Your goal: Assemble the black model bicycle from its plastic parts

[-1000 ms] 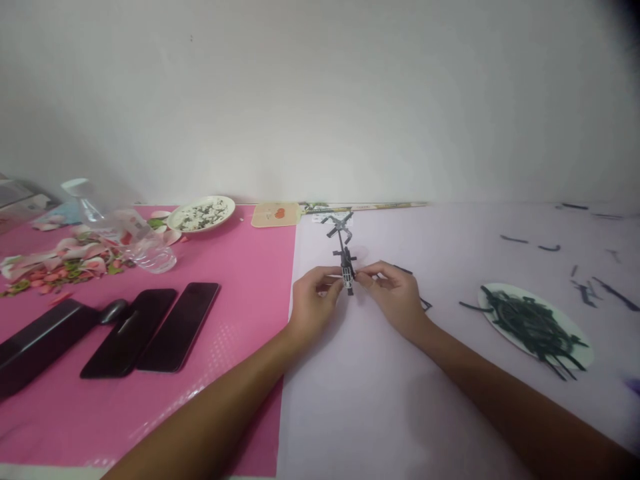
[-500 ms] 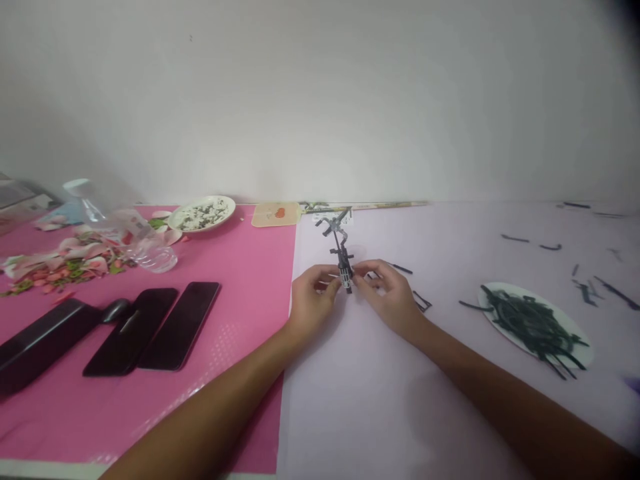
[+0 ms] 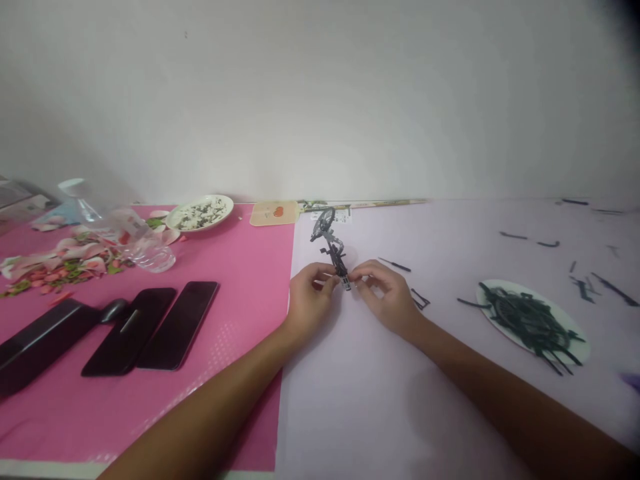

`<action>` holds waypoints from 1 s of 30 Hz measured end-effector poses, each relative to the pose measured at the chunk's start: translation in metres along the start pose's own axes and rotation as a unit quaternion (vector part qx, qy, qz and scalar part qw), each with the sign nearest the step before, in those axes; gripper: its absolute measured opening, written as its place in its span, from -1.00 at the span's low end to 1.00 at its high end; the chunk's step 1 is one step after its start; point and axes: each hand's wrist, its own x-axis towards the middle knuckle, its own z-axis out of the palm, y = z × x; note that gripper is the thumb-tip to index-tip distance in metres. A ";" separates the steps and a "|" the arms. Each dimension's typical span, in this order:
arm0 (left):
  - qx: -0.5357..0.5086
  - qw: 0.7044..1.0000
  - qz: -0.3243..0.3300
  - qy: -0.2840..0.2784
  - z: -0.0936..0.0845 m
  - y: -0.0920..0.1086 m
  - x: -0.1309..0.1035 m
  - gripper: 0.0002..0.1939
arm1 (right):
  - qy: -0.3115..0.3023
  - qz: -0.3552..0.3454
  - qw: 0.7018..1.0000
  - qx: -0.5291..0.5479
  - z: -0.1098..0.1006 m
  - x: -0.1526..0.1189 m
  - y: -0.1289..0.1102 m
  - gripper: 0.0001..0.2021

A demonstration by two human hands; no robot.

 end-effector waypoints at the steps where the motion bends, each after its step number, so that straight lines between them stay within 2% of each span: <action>1: 0.000 1.000 -0.002 0.001 0.000 0.000 0.000 -0.92 | 0.000 -0.003 1.000 0.001 0.001 0.000 0.001 -0.89; 9: 0.012 1.000 0.016 -0.001 0.000 -0.001 0.001 -0.91 | 0.021 -0.068 0.994 -0.084 0.001 0.001 0.009 -0.86; 15: 0.022 1.000 0.017 -0.001 -0.001 -0.001 0.001 -0.90 | 0.027 -0.100 0.990 -0.099 0.000 0.001 0.008 -0.83; 24: 0.018 1.000 0.007 0.002 0.000 -0.003 0.001 -0.87 | 0.027 -0.100 0.990 -0.093 0.002 0.001 0.003 -0.80; 30: 0.019 1.000 0.017 0.009 -0.001 -0.004 0.000 -0.85 | -0.013 -0.081 0.994 -0.074 -0.001 -0.002 -0.005 -0.76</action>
